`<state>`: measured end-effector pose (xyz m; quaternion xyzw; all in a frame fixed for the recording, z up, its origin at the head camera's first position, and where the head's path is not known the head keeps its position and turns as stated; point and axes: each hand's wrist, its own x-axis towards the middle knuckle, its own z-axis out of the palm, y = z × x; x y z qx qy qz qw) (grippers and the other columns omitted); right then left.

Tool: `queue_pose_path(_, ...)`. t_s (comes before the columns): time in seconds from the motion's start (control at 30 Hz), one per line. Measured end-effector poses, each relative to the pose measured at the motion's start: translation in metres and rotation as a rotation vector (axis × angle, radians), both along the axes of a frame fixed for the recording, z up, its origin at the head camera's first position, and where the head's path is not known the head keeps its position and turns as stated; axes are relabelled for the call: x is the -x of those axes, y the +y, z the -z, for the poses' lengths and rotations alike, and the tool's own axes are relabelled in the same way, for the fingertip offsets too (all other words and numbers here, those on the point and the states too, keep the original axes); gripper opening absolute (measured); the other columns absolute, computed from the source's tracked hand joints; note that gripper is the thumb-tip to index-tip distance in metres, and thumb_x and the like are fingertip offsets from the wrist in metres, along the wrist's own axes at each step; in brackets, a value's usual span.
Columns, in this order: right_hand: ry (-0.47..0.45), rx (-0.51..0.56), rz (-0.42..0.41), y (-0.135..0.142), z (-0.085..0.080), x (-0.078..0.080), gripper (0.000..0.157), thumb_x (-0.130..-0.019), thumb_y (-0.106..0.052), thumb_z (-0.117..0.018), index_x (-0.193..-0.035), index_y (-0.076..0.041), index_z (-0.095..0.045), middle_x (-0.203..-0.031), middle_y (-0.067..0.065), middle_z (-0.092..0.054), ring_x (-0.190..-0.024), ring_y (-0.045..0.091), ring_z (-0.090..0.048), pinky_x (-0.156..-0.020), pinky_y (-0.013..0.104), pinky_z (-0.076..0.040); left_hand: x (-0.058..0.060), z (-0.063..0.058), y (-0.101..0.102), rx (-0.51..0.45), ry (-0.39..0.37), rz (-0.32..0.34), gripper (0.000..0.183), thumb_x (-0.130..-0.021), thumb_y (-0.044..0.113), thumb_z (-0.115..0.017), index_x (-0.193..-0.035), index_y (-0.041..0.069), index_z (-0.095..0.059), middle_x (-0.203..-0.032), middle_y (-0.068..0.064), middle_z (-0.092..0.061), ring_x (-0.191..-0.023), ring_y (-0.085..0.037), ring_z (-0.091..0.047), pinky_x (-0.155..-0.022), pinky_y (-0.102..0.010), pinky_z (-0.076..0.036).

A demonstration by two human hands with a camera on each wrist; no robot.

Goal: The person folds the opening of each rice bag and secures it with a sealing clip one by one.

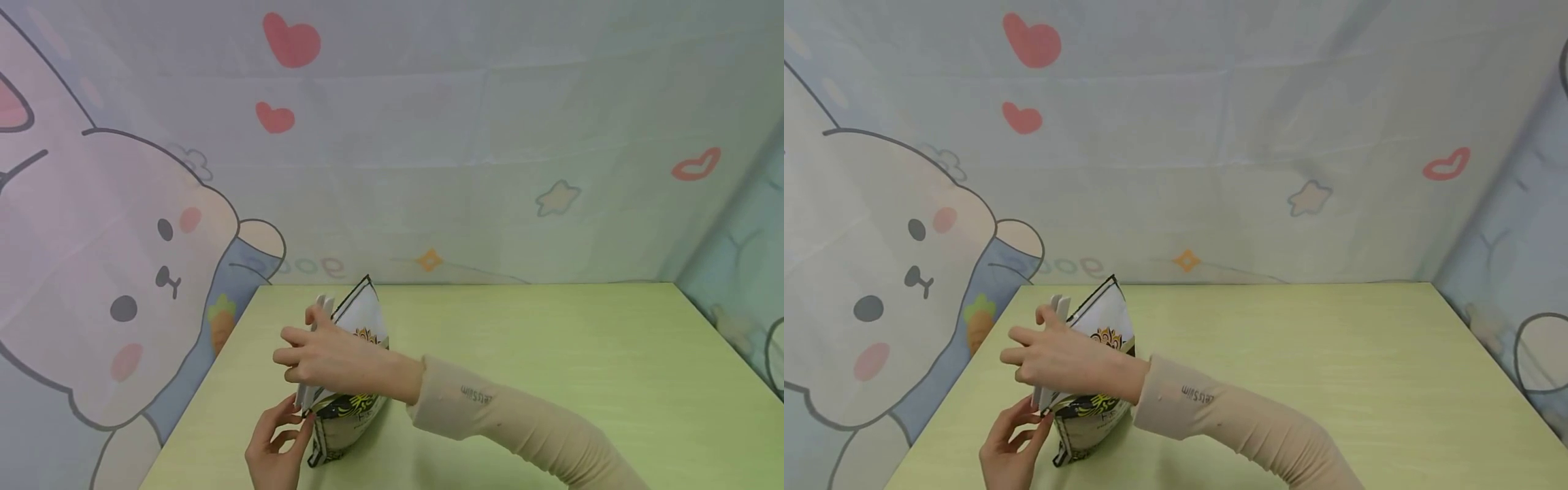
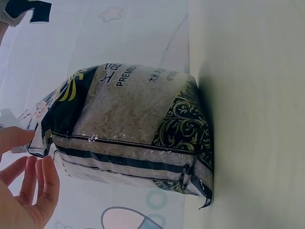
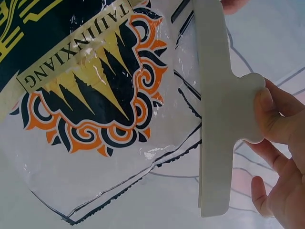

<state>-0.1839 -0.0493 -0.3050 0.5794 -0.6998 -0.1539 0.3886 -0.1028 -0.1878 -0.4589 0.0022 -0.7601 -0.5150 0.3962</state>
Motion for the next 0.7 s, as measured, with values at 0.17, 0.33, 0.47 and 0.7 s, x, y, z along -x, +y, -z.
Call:
queue_pose_path(0.17,0.013,-0.018,0.009,-0.001,0.004,-0.003,0.025,-0.100,-0.027,-0.066,-0.080,-0.041,-0.070,-0.091,-0.020,-0.051,-0.093,0.006,-0.044,-0.090,0.034,-0.036,0.000,0.000,0.000,0.014,0.006,0.008,0.041,-0.075,-0.026,-0.073,-0.114,-0.012,-0.067,-0.100,0.030,-0.056,-0.079,0.005,-0.056,-0.059,-0.012,-0.050)
queue_pose_path(0.33,-0.002,-0.024,0.005,-0.002,0.008,-0.004,0.024,-0.098,-0.027,-0.069,-0.079,-0.041,-0.070,-0.090,-0.020,-0.051,-0.092,0.006,-0.044,-0.091,0.033,-0.036,0.000,0.001,0.000,0.014,0.014,0.014,0.042,-0.074,-0.027,-0.073,-0.113,-0.013,-0.067,-0.100,0.030,-0.057,-0.078,0.003,-0.056,-0.059,-0.012,-0.051)
queue_pose_path(0.47,-0.012,-0.033,0.005,-0.004,0.012,-0.005,0.020,-0.095,-0.030,-0.071,-0.078,-0.041,-0.070,-0.090,-0.020,-0.051,-0.092,0.006,-0.045,-0.092,0.033,-0.037,-0.001,0.001,0.000,0.010,0.016,0.016,0.042,-0.074,-0.027,-0.072,-0.113,-0.013,-0.067,-0.099,0.029,-0.057,-0.079,0.002,-0.056,-0.059,-0.012,-0.051)
queue_pose_path(0.7,-0.028,-0.030,-0.003,-0.007,0.018,-0.007,0.020,-0.095,-0.034,-0.070,-0.077,-0.042,-0.069,-0.089,-0.021,-0.050,-0.092,0.005,-0.043,-0.091,0.032,-0.034,-0.002,0.002,0.000,0.004,-0.019,0.006,0.039,-0.077,-0.025,-0.072,-0.113,-0.012,-0.068,-0.098,0.028,-0.057,-0.081,0.004,-0.056,-0.059,-0.014,-0.050)
